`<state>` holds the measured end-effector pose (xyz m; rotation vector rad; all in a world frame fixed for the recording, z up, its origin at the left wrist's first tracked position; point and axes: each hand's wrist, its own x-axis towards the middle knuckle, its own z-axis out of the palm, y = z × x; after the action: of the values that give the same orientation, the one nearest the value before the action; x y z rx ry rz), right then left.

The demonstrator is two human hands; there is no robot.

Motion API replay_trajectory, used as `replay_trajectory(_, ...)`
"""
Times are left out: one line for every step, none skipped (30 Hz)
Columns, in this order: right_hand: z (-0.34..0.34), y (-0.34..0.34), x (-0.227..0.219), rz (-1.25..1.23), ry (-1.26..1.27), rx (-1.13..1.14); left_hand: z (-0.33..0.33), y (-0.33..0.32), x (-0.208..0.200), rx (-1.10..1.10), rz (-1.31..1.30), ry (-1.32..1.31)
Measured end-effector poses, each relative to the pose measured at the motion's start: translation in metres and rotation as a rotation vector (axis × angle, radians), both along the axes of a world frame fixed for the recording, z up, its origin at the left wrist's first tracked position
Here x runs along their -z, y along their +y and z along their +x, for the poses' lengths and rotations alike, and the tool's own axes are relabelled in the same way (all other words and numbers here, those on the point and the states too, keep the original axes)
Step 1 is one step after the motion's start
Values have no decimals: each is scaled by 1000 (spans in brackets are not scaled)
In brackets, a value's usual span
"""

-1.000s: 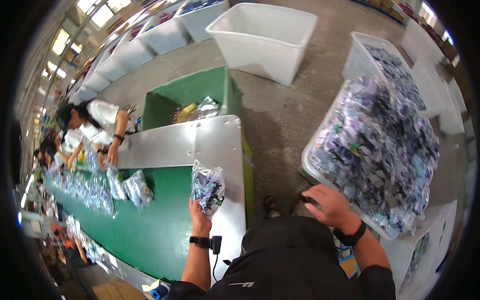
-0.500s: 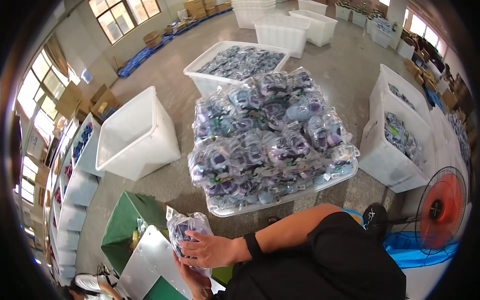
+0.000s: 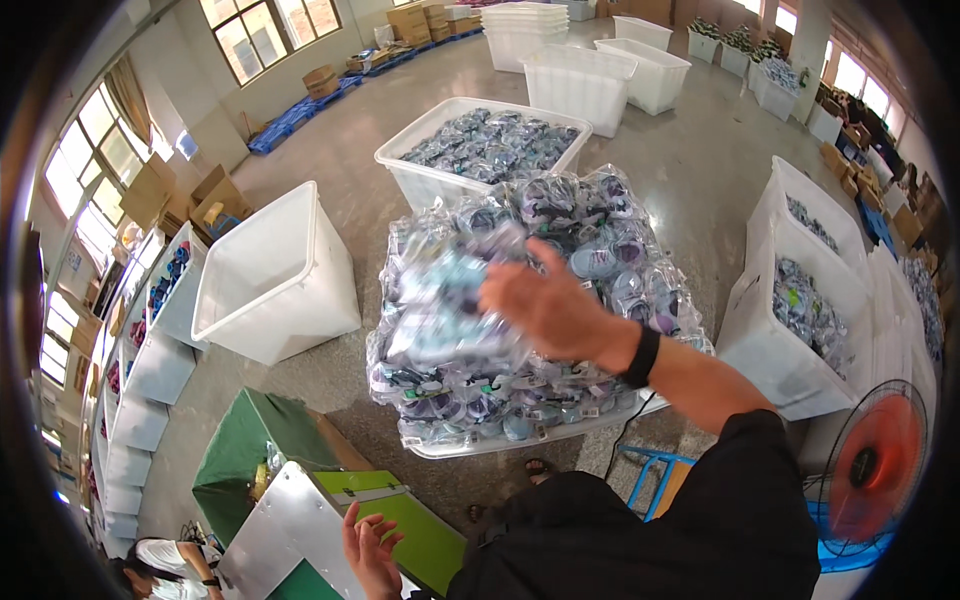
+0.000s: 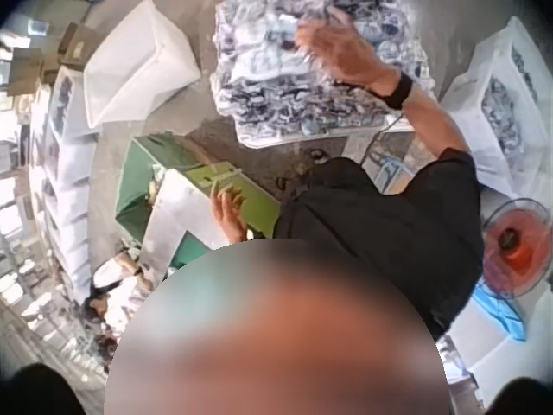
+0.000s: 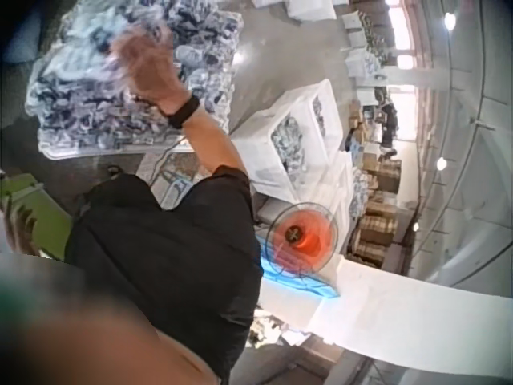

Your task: The person repeatedly picks up packaged shoes from a green conveyor belt and places them into a large white bin. The person handles the items one by one, moving them from the belt to the bin in a repetitive cycle.

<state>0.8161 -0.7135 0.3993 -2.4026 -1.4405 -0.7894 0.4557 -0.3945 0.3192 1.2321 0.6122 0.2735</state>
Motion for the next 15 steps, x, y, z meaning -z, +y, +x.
replay_trajectory(19,-16,6,-10,17,52,-7,5,7,-31,-20,31)
replay_trajectory(42,-31,13,-21,23,73,-14,10,13,-44,-22,20)
replay_trajectory(58,-45,20,-29,7,88,-21,15,19,-57,-22,10)
replay_trajectory(66,-62,28,-108,39,205,-28,18,25,-69,-20,0)
replay_trajectory(71,-75,36,-197,89,348,-38,22,29,-108,0,31)
replay_trajectory(71,-83,45,-121,142,372,-46,26,32,-125,25,87)
replay_trajectory(67,-86,55,-84,236,437,-55,32,33,-145,48,144)
replay_trajectory(63,-83,65,-71,355,530,-64,38,35,-167,71,202)
replay_trajectory(59,-76,74,-1,378,471,-74,43,38,-156,76,205)
replay_trajectory(52,-68,81,47,426,444,-84,48,41,-143,81,211)
replay_trajectory(44,-59,85,90,497,437,-93,54,44,-128,87,217)
replay_trajectory(33,-47,88,100,484,378,-102,60,48,-99,154,271)
replay_trajectory(20,-33,90,104,494,332,-108,65,54,-75,220,325)
replay_trajectory(8,-15,91,126,502,263,-114,70,60,-57,286,380)
replay_trajectory(-8,4,92,138,476,189,-115,75,67,-60,335,402)
